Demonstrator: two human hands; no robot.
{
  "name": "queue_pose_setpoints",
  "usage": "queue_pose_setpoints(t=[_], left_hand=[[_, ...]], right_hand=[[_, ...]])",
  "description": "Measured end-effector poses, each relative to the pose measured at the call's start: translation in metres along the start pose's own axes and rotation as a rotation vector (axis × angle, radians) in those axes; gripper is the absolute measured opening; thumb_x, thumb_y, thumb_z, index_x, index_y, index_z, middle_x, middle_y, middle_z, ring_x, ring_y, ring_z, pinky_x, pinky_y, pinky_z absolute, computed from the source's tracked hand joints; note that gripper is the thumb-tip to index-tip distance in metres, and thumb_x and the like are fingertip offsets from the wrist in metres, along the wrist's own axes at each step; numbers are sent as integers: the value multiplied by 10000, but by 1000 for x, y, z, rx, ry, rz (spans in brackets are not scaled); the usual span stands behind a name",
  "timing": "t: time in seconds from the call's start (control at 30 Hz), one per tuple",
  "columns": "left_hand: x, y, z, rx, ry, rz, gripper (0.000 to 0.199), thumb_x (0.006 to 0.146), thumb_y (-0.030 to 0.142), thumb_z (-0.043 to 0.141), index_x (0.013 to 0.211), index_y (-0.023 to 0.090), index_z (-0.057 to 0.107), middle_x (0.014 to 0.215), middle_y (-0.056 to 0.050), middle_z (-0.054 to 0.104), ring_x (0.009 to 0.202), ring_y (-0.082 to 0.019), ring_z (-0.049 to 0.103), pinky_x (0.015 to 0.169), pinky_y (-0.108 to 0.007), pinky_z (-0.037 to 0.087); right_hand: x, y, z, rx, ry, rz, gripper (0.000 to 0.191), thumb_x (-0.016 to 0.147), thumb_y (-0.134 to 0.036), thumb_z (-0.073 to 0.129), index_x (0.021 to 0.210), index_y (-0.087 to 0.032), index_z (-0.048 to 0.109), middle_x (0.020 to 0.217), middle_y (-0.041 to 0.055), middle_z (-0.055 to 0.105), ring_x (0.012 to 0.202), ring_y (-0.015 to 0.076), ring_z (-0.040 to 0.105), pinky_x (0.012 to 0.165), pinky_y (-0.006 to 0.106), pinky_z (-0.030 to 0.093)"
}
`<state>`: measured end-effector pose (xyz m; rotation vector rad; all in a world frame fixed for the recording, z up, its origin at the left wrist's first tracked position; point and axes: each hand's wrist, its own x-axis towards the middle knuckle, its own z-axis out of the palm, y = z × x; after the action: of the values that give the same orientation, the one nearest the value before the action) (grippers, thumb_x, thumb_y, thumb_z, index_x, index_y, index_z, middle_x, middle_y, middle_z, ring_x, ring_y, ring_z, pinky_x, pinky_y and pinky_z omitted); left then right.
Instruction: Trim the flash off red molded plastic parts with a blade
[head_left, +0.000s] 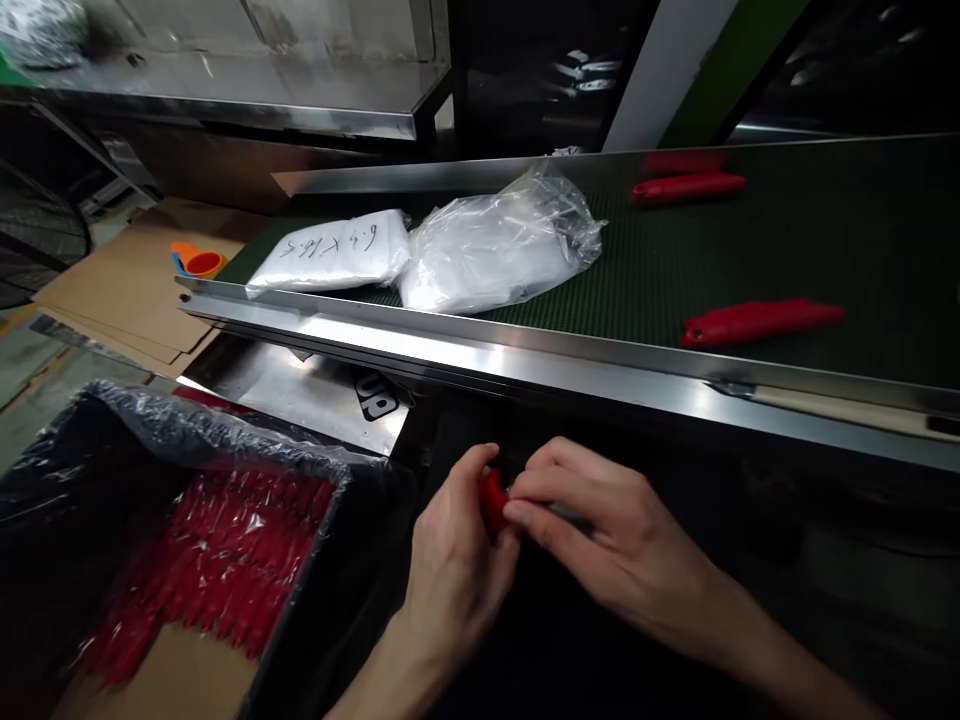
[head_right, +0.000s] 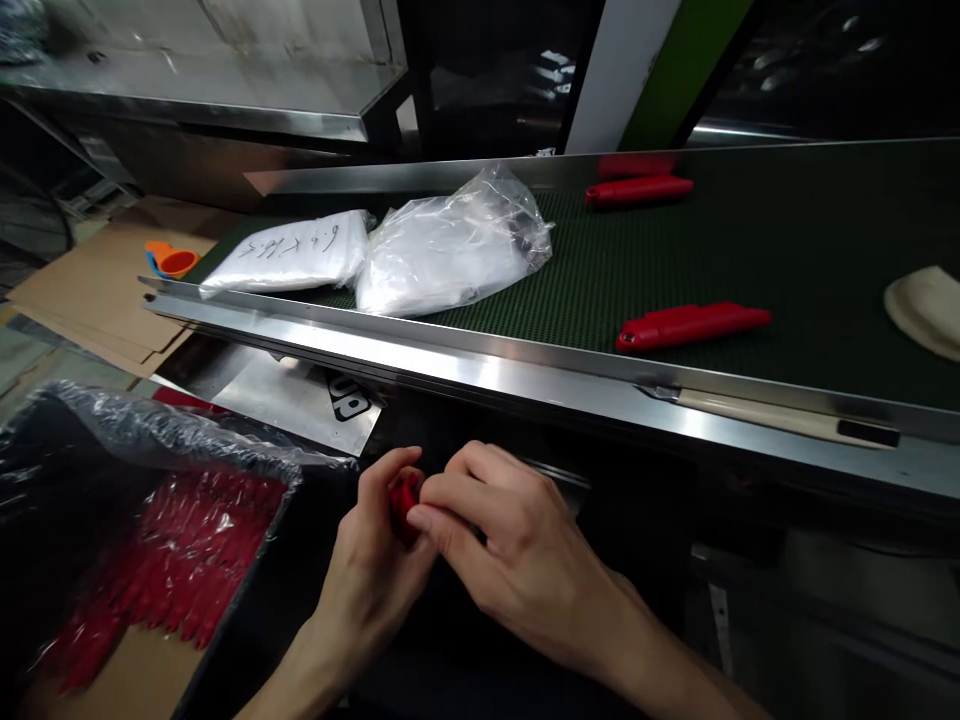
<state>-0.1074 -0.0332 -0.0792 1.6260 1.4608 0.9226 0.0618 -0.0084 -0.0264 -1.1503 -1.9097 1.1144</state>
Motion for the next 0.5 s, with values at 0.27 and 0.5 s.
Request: queue_pose_setpoints(t=[0.27,0.5], left_hand=[[30,-6,-25,-307,98,-341,197,815,292,642,907,193,498,763,30,537,685,-124,502,620,-215,412],[24,6,-30,-343,64,-392,196,828,352,682,850,163,634,764,1,604,690,-135,531,604,-212,412]], right_hand=[[-45,-5,-18,-306,496,-160,249,872,-85,655,1080,-222,660,1088,-30,662,921,77,642,876,124,503],[-55,-3,-13,-489,297,-367,303,845,-91,666,1135,-178,681,1069,41,715,987,170,697,888,194,576]])
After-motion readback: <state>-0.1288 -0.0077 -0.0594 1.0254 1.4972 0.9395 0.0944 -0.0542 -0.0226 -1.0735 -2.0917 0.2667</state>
